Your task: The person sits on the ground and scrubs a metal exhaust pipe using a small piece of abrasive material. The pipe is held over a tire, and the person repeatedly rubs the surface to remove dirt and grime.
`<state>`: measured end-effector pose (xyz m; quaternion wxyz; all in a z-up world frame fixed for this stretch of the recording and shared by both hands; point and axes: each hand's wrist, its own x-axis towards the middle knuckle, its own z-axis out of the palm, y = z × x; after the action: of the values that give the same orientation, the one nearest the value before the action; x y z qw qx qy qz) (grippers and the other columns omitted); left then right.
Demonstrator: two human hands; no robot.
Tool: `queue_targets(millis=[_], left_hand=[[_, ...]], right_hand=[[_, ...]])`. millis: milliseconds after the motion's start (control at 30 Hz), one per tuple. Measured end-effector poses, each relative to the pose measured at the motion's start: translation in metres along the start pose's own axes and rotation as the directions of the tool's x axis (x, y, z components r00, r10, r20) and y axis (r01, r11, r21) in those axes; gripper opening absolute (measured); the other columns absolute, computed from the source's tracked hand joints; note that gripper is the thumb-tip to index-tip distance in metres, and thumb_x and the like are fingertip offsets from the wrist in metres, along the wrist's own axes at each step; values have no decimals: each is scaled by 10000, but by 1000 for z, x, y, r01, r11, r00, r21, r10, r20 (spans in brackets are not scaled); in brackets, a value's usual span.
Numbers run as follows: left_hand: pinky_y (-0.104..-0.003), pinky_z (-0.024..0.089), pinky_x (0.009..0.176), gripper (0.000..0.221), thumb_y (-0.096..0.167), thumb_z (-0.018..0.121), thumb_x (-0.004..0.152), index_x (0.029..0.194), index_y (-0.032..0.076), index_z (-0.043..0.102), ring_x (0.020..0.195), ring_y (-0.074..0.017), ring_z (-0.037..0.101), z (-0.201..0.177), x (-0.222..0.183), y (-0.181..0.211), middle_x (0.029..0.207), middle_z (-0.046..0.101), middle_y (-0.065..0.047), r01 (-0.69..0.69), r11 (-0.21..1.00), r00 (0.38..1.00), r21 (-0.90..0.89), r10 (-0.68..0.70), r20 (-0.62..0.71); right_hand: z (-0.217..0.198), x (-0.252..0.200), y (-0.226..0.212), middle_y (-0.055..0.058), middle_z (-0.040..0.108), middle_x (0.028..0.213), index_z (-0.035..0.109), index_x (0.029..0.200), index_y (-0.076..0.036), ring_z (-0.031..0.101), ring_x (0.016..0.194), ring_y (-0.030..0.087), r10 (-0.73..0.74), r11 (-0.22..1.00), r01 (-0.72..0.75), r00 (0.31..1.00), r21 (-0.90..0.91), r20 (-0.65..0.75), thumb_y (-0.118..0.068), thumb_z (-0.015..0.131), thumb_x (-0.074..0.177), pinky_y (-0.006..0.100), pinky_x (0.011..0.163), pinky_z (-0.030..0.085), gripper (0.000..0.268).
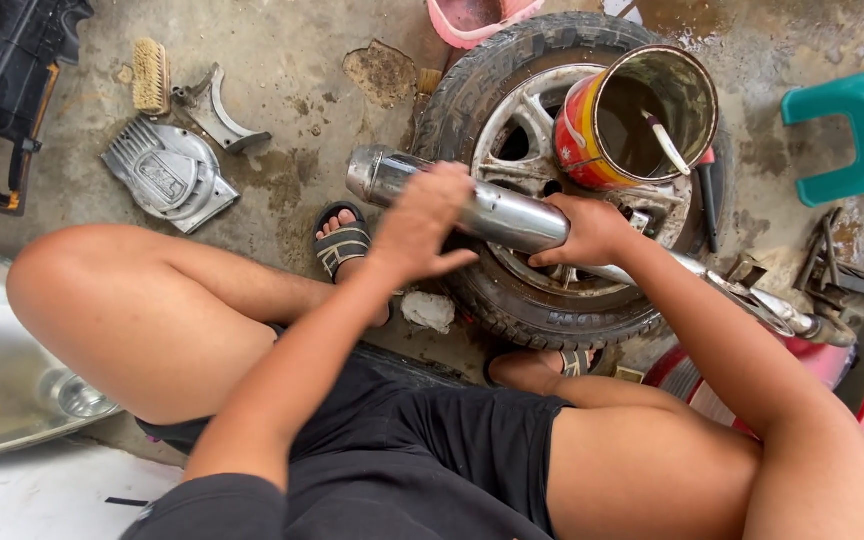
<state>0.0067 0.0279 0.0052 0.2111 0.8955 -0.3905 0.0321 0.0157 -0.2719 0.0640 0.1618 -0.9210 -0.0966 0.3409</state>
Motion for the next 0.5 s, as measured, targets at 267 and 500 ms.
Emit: queue_targets(millis=[267,500], left_hand=[[-517,110,1282,1150,817,645,801,1578,37,312,1540,-386,240,20,18,16,1635,318,-223,149,977,982,155,-165,91],[-490,101,1302,1078,750,598,882,1623,84,186,1580,-340,169,2,19,37,1696,204,-178,2,1000,982,1,-2,188]], right_hand=[[4,5,1,89,727,1195,599,1342,-229,667,1180,361,30,999,-30,999,-19,26,-708,890,521,516,1041,512,994],[10,0,6,108,733,1175,607,1338,-211,678,1153,375,19,1000,-19,1000,-16,-4,-698,890,543,527,1013,518,975]])
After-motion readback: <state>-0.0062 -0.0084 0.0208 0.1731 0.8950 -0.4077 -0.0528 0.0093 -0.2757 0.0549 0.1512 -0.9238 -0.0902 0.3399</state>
